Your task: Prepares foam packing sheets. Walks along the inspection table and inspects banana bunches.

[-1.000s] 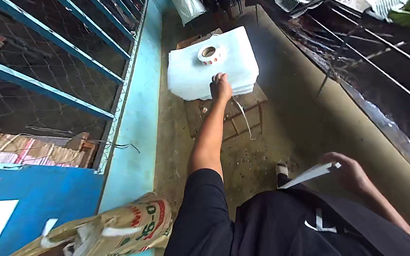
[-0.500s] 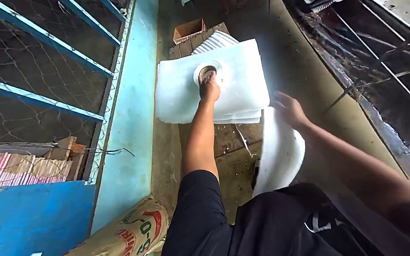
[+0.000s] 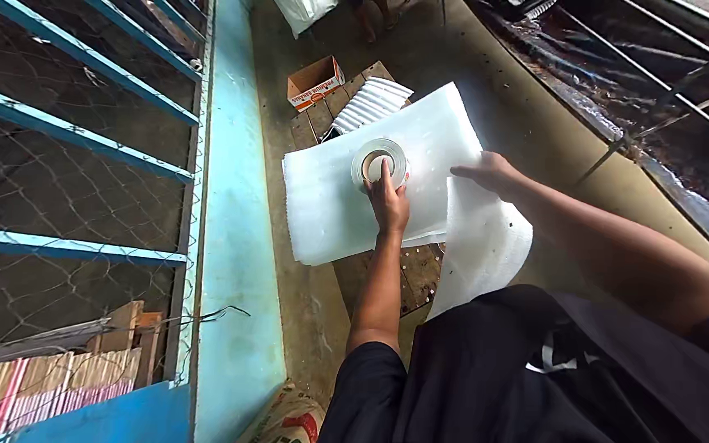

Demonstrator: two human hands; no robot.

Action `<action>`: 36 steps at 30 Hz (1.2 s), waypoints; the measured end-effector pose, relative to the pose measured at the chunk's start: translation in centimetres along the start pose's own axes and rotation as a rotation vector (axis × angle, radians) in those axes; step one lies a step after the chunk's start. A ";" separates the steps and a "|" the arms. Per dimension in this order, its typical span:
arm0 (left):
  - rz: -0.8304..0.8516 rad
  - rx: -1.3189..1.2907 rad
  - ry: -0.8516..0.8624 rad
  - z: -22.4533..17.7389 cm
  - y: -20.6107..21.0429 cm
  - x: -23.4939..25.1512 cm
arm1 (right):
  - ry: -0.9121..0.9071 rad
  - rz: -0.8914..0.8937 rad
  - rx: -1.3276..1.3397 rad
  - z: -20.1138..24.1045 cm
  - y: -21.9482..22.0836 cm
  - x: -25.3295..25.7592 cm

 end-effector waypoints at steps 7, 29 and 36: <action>-0.182 -0.053 0.030 0.3 -6.0 3.9 | -0.566 -0.050 0.144 0.8 -3.4 -3.2; 0.277 -0.289 0.486 -20.9 7.9 6.8 | 0.463 -1.001 -0.090 -31.8 -37.1 -22.6; 0.616 -0.634 0.613 -47.5 27.5 -2.8 | 0.615 -1.133 -0.266 -47.1 -54.2 -29.8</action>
Point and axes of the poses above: each hand's wrist, its own x-axis towards the middle knuckle, its own y-axis out of the palm, z = x × y, the point moved 1 cm from there along x, towards the middle knuckle, and after that the axes turned 15 degrees about -z, right-handed, at the moved point
